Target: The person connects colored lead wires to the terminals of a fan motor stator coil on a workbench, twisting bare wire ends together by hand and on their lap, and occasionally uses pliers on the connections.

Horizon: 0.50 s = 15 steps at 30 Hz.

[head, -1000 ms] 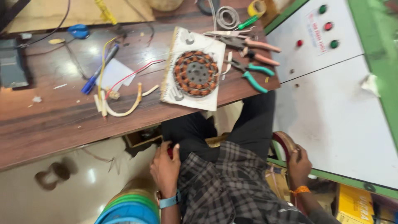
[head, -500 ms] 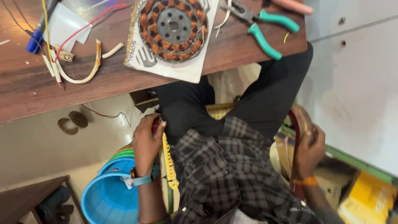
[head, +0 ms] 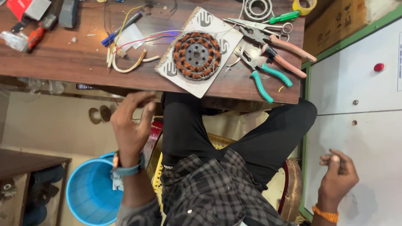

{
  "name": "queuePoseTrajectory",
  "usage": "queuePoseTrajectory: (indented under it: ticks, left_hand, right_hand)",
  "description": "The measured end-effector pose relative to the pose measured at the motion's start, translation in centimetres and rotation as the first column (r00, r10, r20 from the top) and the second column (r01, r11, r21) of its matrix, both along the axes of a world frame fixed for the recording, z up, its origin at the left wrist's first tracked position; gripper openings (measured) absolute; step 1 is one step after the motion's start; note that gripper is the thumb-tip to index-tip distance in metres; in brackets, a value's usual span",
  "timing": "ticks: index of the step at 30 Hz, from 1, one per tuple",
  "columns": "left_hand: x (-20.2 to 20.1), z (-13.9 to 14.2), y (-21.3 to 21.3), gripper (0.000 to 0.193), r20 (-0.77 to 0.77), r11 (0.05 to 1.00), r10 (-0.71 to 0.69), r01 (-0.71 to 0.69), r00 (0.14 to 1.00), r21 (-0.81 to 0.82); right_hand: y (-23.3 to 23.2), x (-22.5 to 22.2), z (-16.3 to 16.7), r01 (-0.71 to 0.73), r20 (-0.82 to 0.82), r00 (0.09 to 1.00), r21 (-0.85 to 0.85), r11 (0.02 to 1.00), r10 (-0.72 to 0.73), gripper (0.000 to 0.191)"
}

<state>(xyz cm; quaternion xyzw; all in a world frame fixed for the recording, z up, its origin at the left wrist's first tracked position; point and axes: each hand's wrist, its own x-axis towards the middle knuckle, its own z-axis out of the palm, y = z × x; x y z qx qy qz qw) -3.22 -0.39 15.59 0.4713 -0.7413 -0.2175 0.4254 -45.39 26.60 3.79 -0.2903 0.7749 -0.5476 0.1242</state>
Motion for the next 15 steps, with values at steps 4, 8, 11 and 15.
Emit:
queuePoseTrajectory:
  ticks: [4, 8, 11, 15]
  left_hand:
    - [-3.5, 1.6, -1.5, 0.011, -0.117, 0.999, 0.003, -0.007, 0.993, -0.038]
    - [-1.5, 0.6, -3.4, 0.011, -0.079, 0.998, 0.007, -0.013, 0.997, -0.068]
    - [3.6, -1.2, -3.8, 0.013, -0.218, 0.987, 0.157, -0.150, 0.963, 0.049]
    - [9.5, -5.5, -3.7, 0.014, -0.450, 0.923, 0.382, -0.305, 0.807, 0.236]
  right_hand:
    - [-3.0, 0.0, 1.3, -0.156, -0.040, 0.987, -0.059, 0.986, 0.154, 0.015]
    - [-4.4, 1.8, 2.6, -0.332, -0.145, 0.933, 0.007, 0.943, 0.329, 0.017]
    - [-5.2, 3.6, 2.7, -0.388, -0.152, 0.905, 0.085, 0.918, 0.397, 0.019]
    - [-7.2, 6.5, 1.2, -0.402, -0.091, 0.910, 0.039, 0.915, 0.404, 0.019]
